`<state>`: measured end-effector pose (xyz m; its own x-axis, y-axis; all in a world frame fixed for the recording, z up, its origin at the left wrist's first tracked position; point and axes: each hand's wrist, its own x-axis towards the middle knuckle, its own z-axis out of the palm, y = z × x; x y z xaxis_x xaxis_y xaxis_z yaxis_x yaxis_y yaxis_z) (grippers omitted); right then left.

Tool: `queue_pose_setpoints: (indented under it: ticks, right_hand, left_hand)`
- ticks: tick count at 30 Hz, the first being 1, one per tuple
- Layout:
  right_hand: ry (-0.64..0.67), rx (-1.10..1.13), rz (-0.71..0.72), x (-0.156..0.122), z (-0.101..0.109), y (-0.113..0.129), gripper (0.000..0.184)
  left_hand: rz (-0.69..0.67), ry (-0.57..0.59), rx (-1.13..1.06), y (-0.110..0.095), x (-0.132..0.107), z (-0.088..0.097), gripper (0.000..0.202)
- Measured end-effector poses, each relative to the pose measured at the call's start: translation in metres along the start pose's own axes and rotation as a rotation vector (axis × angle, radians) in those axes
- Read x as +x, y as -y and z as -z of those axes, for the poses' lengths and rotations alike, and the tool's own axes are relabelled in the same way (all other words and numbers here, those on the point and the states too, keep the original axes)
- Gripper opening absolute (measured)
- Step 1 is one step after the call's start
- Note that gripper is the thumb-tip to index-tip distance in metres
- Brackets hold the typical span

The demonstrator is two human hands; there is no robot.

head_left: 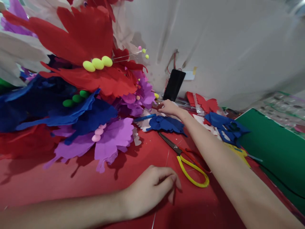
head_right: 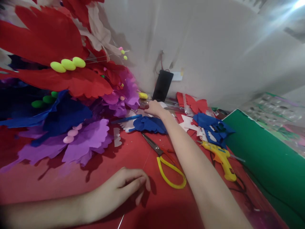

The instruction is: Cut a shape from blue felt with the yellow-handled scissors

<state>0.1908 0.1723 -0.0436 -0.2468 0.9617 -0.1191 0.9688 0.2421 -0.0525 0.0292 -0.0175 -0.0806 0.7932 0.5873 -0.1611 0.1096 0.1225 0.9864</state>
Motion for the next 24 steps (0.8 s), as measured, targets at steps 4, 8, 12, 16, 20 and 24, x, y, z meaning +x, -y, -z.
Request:
queue_pose_setpoints:
  ticks: [4,8,12,16,20,24]
  right_hand:
    - [0.062,0.055,0.0,-0.001,0.002,0.002,0.024]
    - [0.082,0.13,0.021,0.0,0.003,-0.001,0.022]
    - [0.063,0.225,0.042,-0.001,0.005,-0.005,0.02]
    - [0.028,0.3,0.043,-0.005,0.007,-0.01,0.022]
    - [-0.035,0.354,0.005,-0.007,0.008,-0.017,0.022]
    - [-0.235,0.378,-0.054,-0.01,0.013,-0.024,0.013]
  left_hand:
    - [0.005,-0.001,0.005,0.001,0.001,-0.001,0.033]
    - [0.007,0.011,0.018,0.001,0.0,-0.002,0.032]
    - [0.008,0.005,0.032,0.0,-0.001,-0.001,0.033]
    - [0.006,0.011,0.035,-0.001,0.0,0.0,0.032]
    - [0.004,0.011,0.039,-0.002,-0.001,0.0,0.034]
    - [0.003,0.015,0.041,-0.002,0.0,0.0,0.033]
